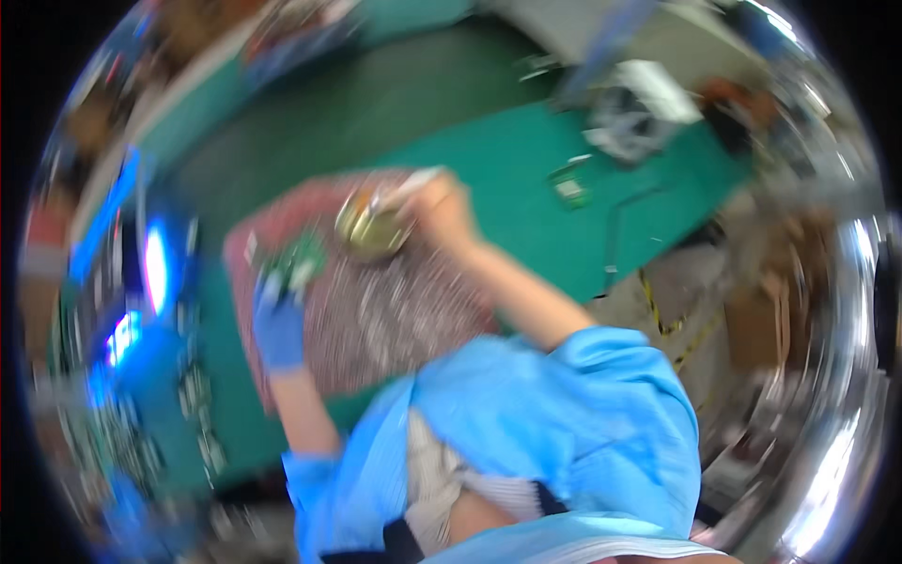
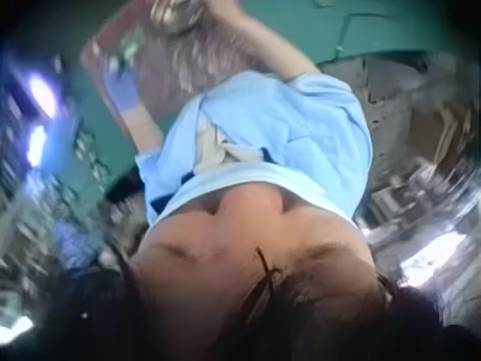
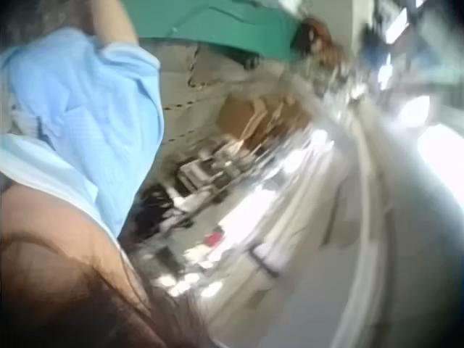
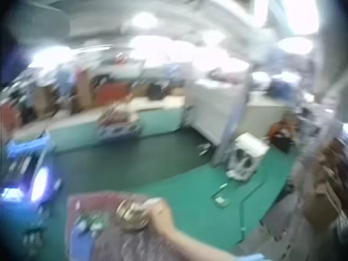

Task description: Applying a liquid coating to printed circuit boards using a brush at a workstation.

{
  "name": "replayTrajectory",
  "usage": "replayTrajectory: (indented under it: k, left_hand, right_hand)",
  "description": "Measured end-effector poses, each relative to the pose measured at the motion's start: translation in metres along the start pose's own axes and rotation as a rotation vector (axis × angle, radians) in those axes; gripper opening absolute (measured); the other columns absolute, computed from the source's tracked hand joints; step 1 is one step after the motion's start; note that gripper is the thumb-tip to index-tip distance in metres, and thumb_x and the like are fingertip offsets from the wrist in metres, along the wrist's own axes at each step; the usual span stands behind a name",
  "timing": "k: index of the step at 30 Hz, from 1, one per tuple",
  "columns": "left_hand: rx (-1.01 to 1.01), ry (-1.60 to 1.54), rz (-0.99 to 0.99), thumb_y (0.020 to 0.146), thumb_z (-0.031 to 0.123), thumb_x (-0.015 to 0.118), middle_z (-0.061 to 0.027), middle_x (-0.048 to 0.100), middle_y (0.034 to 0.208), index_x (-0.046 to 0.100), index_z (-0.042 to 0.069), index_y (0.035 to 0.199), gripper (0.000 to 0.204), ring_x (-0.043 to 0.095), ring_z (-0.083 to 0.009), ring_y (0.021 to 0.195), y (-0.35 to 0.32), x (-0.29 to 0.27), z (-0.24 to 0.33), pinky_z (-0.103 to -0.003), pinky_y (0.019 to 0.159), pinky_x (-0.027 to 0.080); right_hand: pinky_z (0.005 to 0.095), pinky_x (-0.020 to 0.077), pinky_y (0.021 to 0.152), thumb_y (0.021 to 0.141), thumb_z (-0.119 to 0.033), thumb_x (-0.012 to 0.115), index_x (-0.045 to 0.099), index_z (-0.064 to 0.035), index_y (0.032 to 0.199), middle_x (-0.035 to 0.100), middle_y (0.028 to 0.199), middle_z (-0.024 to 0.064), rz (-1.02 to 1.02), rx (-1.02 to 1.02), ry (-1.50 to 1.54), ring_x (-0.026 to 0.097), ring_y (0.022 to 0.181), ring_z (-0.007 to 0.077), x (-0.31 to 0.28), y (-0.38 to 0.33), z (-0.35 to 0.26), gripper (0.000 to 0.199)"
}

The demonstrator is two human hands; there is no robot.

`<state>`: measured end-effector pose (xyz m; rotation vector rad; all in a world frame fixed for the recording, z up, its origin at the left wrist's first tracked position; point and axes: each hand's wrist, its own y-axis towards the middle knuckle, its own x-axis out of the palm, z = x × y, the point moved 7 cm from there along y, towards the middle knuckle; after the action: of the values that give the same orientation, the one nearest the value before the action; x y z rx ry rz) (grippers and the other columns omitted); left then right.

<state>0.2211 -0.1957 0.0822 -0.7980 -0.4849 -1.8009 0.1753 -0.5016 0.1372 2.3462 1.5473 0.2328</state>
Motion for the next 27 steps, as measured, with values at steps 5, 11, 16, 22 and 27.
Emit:
replayTrajectory:
  k: [5, 11, 16, 22, 27]
  left_hand:
    - [-0.006, 0.131, 0.286, 0.085, 0.015, 0.059, -0.0130, 0.063, 0.095, 0.053, 0.000, 0.113, 0.032, 0.065, -0.0194, 0.074, -0.017, -0.034, 0.011, -0.026, 0.058, 0.055]
    - [-0.061, 0.171, 0.387, 0.086, 0.016, 0.059, -0.0112, 0.064, 0.093, 0.055, 0.001, 0.111, 0.030, 0.065, -0.0186, 0.075, -0.015, -0.043, 0.008, -0.027, 0.060, 0.057]
    - [-0.048, 0.122, 0.348, 0.085, 0.014, 0.061, -0.0126, 0.062, 0.099, 0.050, -0.001, 0.116, 0.037, 0.064, -0.0200, 0.084, -0.002, -0.034, 0.001, -0.029, 0.066, 0.057]
    - [-0.069, 0.174, 0.234, 0.085, 0.015, 0.061, -0.0113, 0.063, 0.096, 0.051, -0.003, 0.116, 0.038, 0.065, -0.0172, 0.081, 0.012, -0.015, -0.002, -0.026, 0.066, 0.057]
    - [-0.079, 0.245, 0.238, 0.083, 0.019, 0.065, -0.0126, 0.064, 0.093, 0.054, -0.003, 0.113, 0.039, 0.065, -0.0172, 0.079, 0.023, -0.012, -0.002, -0.025, 0.063, 0.057]
  right_hand:
    - [0.0194, 0.0411, 0.043, 0.088, -0.019, 0.055, 0.060, -0.0009, 0.089, 0.060, 0.064, 0.0040, 0.035, 0.348, 0.134, 0.055, 0.051, 0.0077, 0.016, 0.001, 0.031, 0.019]
    - [0.0209, 0.0417, 0.049, 0.086, -0.017, 0.055, 0.062, -0.0013, 0.085, 0.056, 0.067, 0.0007, -0.119, 0.296, -0.232, 0.052, 0.055, 0.0069, 0.019, 0.010, 0.046, 0.017]
    - [0.0237, 0.0433, 0.051, 0.085, -0.018, 0.055, 0.063, -0.0007, 0.088, 0.058, 0.065, 0.0022, -0.240, 0.247, -0.451, 0.054, 0.056, 0.0087, 0.022, 0.007, 0.060, 0.019]
    - [0.0245, 0.0436, 0.052, 0.085, -0.019, 0.055, 0.064, -0.0013, 0.086, 0.060, 0.063, 0.0034, -0.205, 0.243, -0.280, 0.056, 0.057, 0.0092, 0.013, 0.016, 0.047, 0.020]
    - [0.0195, 0.0374, 0.048, 0.087, -0.018, 0.056, 0.063, -0.0021, 0.087, 0.058, 0.067, -0.0004, -0.154, 0.281, -0.229, 0.053, 0.057, 0.0046, -0.025, 0.030, 0.022, 0.018]
